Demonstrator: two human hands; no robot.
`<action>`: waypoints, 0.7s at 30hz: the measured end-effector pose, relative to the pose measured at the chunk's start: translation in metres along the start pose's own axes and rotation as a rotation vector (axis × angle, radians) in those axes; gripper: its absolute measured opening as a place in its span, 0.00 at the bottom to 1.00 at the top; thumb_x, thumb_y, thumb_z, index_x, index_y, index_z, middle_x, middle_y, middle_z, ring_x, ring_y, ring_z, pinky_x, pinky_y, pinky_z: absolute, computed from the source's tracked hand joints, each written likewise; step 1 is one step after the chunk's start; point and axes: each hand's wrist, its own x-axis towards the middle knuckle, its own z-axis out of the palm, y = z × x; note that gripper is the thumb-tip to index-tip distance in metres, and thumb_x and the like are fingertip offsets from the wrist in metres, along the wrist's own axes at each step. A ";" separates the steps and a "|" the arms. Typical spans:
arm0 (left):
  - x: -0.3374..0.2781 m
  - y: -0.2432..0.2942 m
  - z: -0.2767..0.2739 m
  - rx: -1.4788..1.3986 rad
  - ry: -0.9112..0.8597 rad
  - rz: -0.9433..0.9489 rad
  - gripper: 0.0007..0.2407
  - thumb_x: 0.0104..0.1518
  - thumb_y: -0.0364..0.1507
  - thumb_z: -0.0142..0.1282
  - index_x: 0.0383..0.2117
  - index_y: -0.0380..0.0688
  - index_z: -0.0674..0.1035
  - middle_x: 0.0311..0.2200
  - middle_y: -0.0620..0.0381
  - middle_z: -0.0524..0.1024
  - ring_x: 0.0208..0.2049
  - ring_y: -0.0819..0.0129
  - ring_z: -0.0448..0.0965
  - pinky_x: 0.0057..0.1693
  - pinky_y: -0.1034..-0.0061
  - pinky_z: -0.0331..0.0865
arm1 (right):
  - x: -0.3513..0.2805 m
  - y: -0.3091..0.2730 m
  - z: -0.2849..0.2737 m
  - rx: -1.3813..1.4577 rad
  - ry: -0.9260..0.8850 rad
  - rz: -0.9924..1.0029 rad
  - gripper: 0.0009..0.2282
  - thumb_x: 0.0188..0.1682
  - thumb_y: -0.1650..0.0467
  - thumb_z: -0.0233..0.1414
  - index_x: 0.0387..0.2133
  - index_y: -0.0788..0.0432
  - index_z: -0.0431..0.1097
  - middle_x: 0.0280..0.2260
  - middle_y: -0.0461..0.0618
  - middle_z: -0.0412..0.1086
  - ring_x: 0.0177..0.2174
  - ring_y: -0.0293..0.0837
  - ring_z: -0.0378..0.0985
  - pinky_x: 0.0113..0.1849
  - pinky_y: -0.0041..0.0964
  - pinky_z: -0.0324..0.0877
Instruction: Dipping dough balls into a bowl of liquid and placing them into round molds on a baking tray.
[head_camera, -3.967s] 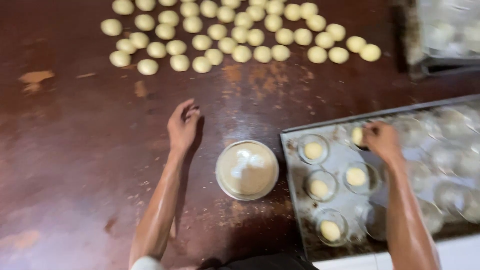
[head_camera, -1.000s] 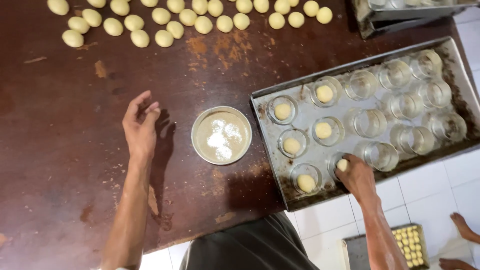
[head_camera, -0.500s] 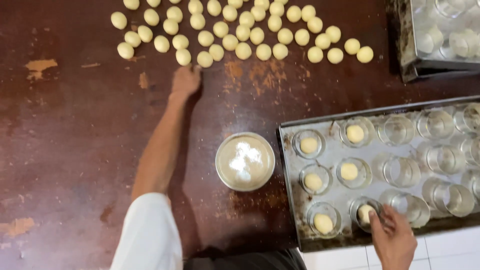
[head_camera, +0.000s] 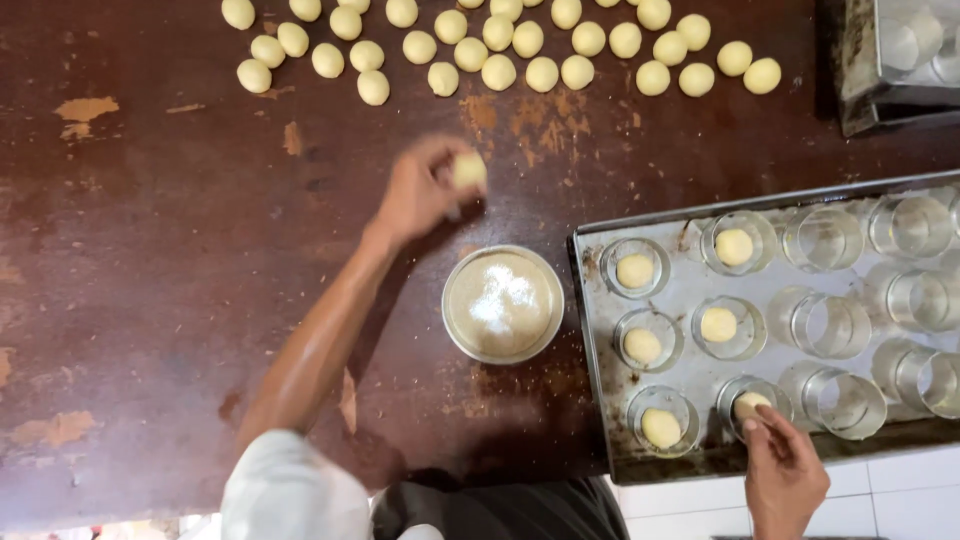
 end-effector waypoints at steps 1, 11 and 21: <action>-0.021 0.015 -0.001 0.040 -0.118 -0.049 0.19 0.40 0.20 0.74 0.41 0.41 0.82 0.43 0.55 0.79 0.31 0.72 0.75 0.38 0.80 0.72 | -0.001 -0.009 -0.001 0.008 -0.005 0.004 0.12 0.56 0.79 0.58 0.52 0.70 0.73 0.45 0.57 0.75 0.41 0.44 0.74 0.46 0.34 0.71; -0.133 -0.018 0.093 0.999 -0.841 0.115 0.08 0.57 0.22 0.54 0.38 0.31 0.83 0.44 0.37 0.69 0.41 0.52 0.67 0.53 0.56 0.73 | -0.021 -0.028 0.004 0.167 -0.114 0.018 0.13 0.52 0.81 0.56 0.51 0.70 0.72 0.42 0.57 0.75 0.41 0.43 0.77 0.46 0.31 0.72; -0.122 -0.015 0.104 1.014 -0.671 0.035 0.07 0.44 0.14 0.59 0.29 0.29 0.84 0.30 0.36 0.81 0.35 0.44 0.83 0.28 0.74 0.81 | -0.039 -0.016 0.022 0.185 -0.282 0.028 0.15 0.47 0.77 0.58 0.49 0.65 0.73 0.42 0.60 0.78 0.40 0.48 0.81 0.44 0.39 0.78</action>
